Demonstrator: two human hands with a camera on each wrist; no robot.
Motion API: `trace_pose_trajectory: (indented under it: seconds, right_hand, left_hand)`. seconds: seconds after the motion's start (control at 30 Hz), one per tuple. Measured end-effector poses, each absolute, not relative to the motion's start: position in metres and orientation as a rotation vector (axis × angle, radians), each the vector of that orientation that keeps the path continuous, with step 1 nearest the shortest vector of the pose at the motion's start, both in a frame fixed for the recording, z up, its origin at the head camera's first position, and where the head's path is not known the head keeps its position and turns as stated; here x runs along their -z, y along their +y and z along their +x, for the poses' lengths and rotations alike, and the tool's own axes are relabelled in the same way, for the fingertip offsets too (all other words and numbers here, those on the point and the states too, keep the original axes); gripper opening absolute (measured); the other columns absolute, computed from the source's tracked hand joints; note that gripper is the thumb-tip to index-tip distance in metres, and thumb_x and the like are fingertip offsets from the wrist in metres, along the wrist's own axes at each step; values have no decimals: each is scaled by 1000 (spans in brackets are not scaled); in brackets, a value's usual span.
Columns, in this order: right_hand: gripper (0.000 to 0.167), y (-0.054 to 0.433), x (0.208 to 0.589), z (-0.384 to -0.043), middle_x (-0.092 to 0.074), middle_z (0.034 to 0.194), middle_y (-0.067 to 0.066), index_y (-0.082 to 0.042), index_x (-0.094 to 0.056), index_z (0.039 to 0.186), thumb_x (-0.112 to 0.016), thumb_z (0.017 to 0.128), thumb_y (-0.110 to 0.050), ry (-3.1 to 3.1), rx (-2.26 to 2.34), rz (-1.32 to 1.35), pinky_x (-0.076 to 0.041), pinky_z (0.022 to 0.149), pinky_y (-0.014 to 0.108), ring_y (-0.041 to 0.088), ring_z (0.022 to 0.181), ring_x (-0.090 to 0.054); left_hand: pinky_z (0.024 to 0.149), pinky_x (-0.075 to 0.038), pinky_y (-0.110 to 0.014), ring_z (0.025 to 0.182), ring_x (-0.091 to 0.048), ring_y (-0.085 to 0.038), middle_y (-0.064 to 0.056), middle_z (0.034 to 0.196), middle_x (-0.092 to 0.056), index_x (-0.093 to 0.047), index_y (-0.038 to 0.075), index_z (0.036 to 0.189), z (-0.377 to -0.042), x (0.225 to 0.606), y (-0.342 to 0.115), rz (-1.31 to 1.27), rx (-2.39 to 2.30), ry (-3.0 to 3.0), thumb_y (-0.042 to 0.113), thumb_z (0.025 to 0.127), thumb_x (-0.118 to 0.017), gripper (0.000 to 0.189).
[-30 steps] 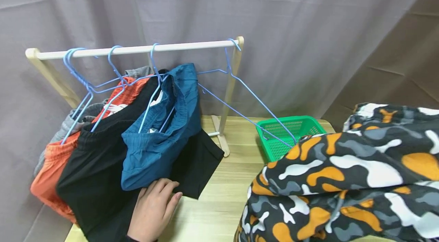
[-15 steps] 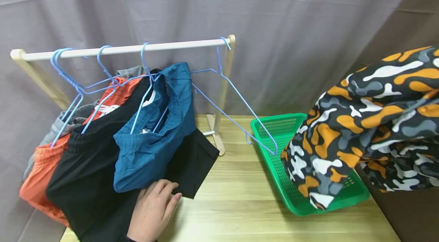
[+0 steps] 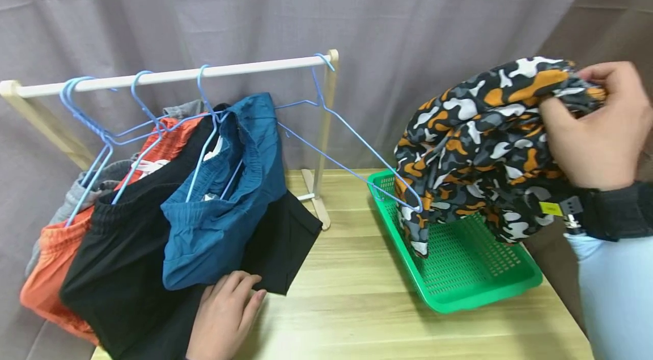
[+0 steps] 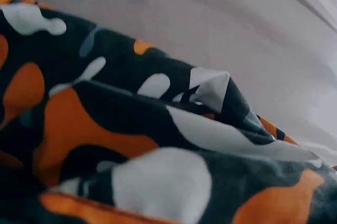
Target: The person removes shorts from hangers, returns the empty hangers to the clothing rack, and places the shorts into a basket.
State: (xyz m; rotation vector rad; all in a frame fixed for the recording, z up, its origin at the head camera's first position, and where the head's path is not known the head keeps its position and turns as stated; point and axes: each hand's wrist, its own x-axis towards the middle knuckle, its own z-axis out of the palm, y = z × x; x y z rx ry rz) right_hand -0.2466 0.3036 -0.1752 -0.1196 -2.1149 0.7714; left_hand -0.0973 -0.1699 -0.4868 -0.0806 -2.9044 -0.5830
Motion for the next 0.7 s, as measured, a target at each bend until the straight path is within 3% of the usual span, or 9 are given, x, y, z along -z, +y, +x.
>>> trace_pose_trajectory:
  seconds: [0.1, 0.27, 0.43, 0.57, 0.7]
  right_hand:
    - [27, 291, 187, -262, -48, 105, -29, -43, -56, 113, -65, 97, -23, -2140, -812, -132, -37, 79, 19, -8, 89, -46]
    - [19, 291, 209, -288, -51, 105, -24, -32, -61, 111, -69, 95, -23, -2119, -867, -104, -36, 85, 23, -5, 93, -46]
    - [18, 301, 244, -310, -40, 104, -25, -21, -62, 113, -69, 95, -18, -2141, -852, -129, -36, 98, 35, -4, 98, -38]
    - [24, 308, 274, -318, -34, 111, -20, -6, -60, 117, -65, 93, -9, -2156, -839, -105, -37, 103, 46, 20, 107, -47]
    - [31, 311, 301, -317, -46, 120, 9, 6, -57, 118, -64, 90, -3, -2220, -788, 26, -37, 101, 56, 45, 118, -47]
  left_hand:
    - [99, -52, -57, 113, -64, -24, 1, 118, -70, -78, 18, 124, -97, 489, -170, -77, 585, -2905, 40, 106, -75, 28]
    - [98, -52, -57, 114, -65, -25, 1, 118, -70, -78, 18, 124, -97, 490, -170, -77, 594, -2896, 39, 106, -75, 28]
    - [98, -52, -57, 114, -65, -25, 1, 119, -70, -78, 18, 125, -98, 491, -171, -81, 604, -2914, 39, 106, -74, 28]
    - [98, -52, -57, 114, -64, -24, 2, 118, -70, -78, 18, 125, -100, 491, -172, -83, 601, -2925, 39, 107, -73, 28]
    - [98, -51, -57, 114, -64, -24, 2, 117, -69, -77, 18, 125, -101, 491, -174, -80, 612, -2930, 40, 107, -73, 28]
